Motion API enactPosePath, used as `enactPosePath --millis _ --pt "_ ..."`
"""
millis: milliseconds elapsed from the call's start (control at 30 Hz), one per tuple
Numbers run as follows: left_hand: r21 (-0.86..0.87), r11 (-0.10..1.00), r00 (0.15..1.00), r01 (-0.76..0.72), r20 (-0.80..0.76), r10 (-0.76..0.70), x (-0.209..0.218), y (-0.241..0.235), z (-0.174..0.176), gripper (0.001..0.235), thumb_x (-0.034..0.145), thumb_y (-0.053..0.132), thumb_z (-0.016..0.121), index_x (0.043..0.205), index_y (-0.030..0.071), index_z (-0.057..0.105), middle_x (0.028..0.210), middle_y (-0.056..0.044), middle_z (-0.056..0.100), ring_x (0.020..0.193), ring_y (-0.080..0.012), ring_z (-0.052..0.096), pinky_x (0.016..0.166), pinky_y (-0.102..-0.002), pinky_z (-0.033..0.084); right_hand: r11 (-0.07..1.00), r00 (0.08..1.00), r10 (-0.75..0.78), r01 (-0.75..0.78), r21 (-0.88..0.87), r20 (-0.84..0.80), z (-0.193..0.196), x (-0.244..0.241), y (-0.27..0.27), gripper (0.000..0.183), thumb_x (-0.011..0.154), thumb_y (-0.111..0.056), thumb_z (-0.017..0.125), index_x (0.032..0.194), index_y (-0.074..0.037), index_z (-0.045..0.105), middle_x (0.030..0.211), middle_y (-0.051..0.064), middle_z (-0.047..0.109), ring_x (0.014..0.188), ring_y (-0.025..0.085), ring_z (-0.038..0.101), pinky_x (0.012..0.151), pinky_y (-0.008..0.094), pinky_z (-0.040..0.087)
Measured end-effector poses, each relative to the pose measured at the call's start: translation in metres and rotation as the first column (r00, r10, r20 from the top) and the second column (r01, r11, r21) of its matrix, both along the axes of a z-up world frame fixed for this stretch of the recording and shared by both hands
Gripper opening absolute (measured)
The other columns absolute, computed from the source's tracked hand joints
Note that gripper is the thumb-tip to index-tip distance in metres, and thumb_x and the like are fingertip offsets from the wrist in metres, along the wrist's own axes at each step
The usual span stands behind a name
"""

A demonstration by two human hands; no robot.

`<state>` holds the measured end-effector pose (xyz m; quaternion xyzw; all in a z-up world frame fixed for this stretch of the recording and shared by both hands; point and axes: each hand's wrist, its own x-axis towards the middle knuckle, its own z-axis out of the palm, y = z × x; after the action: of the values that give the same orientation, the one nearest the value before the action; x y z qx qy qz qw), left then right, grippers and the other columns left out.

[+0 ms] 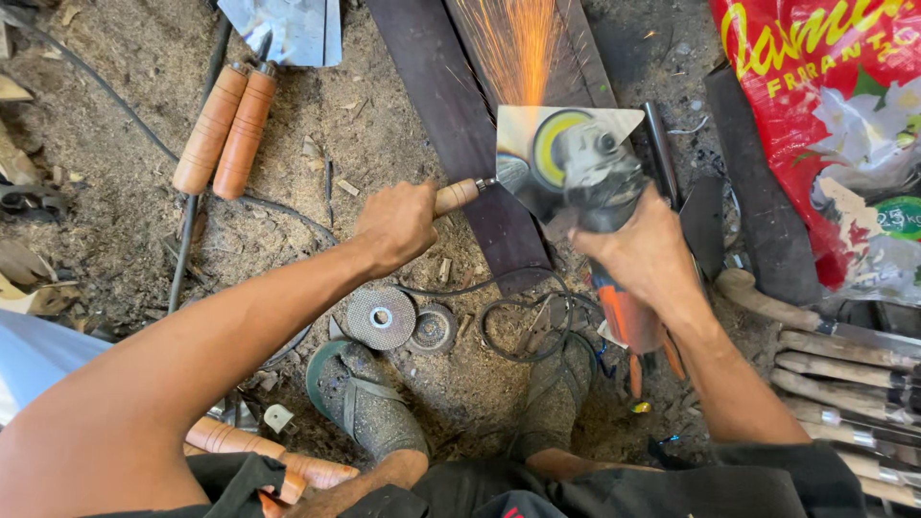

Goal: The person uses an angle grinder to sharpen the blade of a metal hand tool with a wooden handle. They hold the tool in one hand and the grinder in the other, moving the grinder along the blade edge to produce sparks. The person repeats this process on multiple similar tools, placing finished ones aside.

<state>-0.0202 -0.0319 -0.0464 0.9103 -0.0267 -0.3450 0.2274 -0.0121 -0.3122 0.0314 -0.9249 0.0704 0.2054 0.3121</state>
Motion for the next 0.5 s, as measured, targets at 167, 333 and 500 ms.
enactPosePath --millis 167,333,500 --pt "0.048 0.998 0.998 0.045 -0.044 -0.043 -0.002 0.001 -0.011 0.038 0.085 -0.009 0.048 0.120 -0.003 0.058 0.079 -0.021 0.071 0.067 -0.0319 0.071 0.055 -0.048 0.062 0.997 0.998 0.049 -0.046 0.062 -0.040 0.001 -0.011 0.008 0.065 0.066 -0.023 0.086 0.121 0.003 0.060 0.108 0.016 0.075 0.101 0.025 0.075 0.091 0.036 0.056" --pt "0.007 1.000 1.000 0.021 -0.005 -0.021 0.002 0.001 -0.010 0.028 0.087 -0.005 0.051 0.113 -0.003 0.061 0.079 -0.020 0.071 0.066 -0.0313 0.070 0.057 -0.049 0.058 0.999 0.999 0.022 -0.021 0.041 -0.027 0.009 -0.005 0.009 0.068 0.066 -0.023 0.087 0.122 0.003 0.060 0.109 0.017 0.075 0.102 0.025 0.074 0.091 0.036 0.055" --pt "0.017 0.999 0.999 0.043 0.027 -0.044 -0.006 0.002 -0.011 0.028 0.082 -0.001 0.057 0.109 -0.004 0.061 0.084 -0.024 0.071 0.072 -0.0376 0.071 0.067 -0.052 0.058 0.995 0.997 0.059 -0.056 0.085 -0.041 0.006 -0.012 0.013 0.066 0.066 -0.023 0.086 0.122 0.002 0.061 0.109 0.017 0.076 0.102 0.025 0.074 0.092 0.036 0.055"
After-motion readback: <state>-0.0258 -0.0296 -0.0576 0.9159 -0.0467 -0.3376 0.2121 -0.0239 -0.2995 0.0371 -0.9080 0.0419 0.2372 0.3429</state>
